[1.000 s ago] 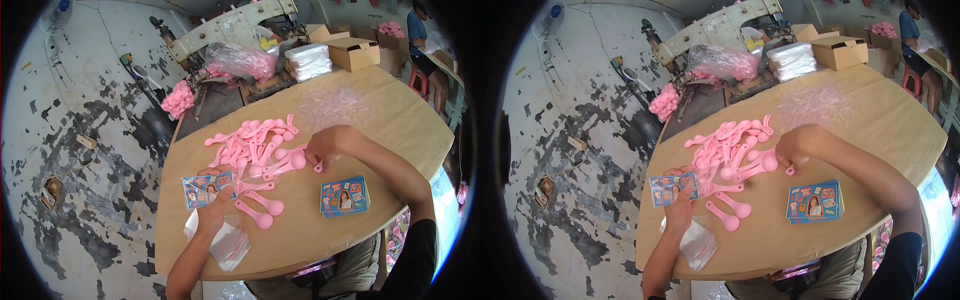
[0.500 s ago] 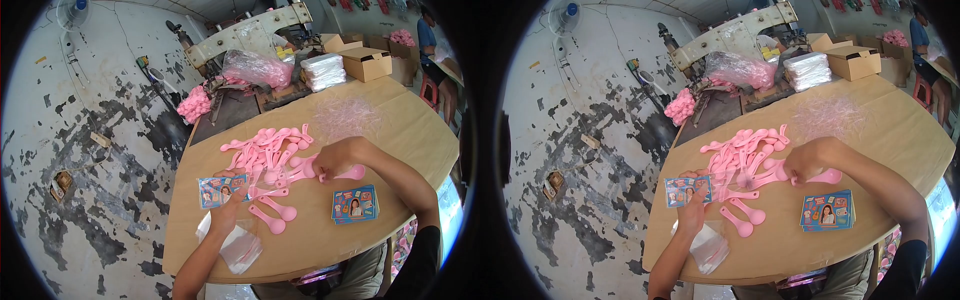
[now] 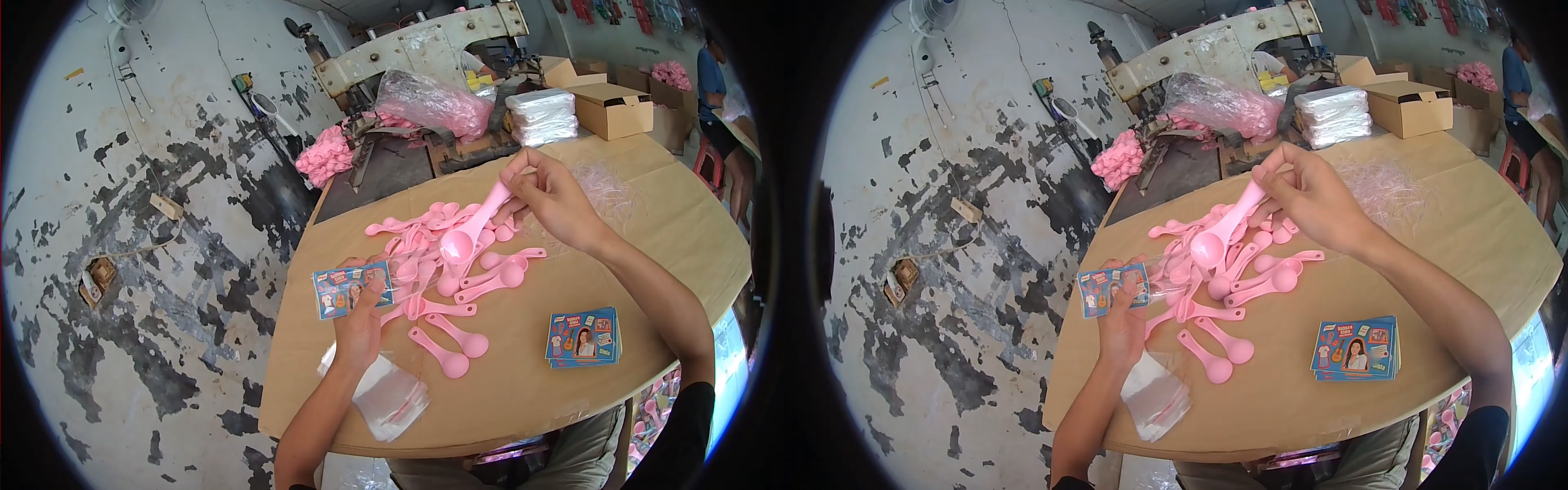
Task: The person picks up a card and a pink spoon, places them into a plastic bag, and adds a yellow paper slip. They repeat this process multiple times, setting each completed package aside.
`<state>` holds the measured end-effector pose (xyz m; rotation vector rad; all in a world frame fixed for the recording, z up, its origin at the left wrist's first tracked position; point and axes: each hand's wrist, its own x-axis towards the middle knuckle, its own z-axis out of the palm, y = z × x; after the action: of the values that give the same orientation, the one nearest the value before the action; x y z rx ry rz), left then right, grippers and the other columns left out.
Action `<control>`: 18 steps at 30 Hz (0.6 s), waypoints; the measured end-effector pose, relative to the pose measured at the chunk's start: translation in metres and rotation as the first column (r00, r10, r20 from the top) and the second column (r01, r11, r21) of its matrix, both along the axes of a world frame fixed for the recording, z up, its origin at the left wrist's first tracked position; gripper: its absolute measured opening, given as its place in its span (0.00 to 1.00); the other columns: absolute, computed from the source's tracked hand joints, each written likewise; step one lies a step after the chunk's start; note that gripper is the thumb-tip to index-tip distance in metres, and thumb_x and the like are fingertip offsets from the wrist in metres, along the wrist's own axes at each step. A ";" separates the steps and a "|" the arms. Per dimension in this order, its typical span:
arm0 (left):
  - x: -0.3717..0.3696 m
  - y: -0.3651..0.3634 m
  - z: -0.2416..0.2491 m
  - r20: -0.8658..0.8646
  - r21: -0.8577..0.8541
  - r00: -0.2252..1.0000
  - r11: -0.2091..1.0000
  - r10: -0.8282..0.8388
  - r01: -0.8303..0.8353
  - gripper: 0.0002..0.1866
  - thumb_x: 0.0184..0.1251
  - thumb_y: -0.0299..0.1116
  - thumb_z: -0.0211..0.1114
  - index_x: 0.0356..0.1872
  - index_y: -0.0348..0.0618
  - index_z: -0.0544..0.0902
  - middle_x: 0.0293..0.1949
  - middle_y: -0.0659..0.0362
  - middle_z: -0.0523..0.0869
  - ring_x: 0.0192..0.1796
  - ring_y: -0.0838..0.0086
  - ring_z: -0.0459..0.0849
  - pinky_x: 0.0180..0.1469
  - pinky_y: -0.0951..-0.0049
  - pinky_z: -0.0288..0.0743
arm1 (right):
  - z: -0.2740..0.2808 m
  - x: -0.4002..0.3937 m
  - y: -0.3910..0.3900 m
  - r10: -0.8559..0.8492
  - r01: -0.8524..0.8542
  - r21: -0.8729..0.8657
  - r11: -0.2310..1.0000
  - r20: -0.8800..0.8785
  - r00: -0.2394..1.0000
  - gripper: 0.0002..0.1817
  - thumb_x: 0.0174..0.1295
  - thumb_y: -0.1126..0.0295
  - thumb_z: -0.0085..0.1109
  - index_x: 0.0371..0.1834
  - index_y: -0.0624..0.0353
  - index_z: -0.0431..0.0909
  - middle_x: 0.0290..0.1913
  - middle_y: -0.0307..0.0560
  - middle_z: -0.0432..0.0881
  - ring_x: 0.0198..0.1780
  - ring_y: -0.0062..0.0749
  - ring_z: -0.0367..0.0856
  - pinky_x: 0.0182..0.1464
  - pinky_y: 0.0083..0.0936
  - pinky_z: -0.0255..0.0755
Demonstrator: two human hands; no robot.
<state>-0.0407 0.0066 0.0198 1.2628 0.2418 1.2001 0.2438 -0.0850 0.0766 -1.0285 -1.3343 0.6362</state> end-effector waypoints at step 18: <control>0.015 -0.025 0.004 -0.087 -0.079 0.995 0.995 0.058 -0.065 0.21 0.64 0.21 0.68 0.52 0.44 0.68 0.45 0.62 0.81 0.48 0.81 0.81 0.46 0.78 0.77 | -0.017 -0.056 -0.015 -0.017 0.027 -0.022 0.999 0.389 0.921 0.12 0.76 0.65 0.44 0.41 0.65 0.66 0.30 0.55 0.78 0.32 0.36 0.79 0.34 0.34 0.71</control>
<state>-0.0257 -0.0188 0.0241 1.2434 0.3907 1.1785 0.1880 -0.1003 0.0597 -1.2346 -1.6589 0.4458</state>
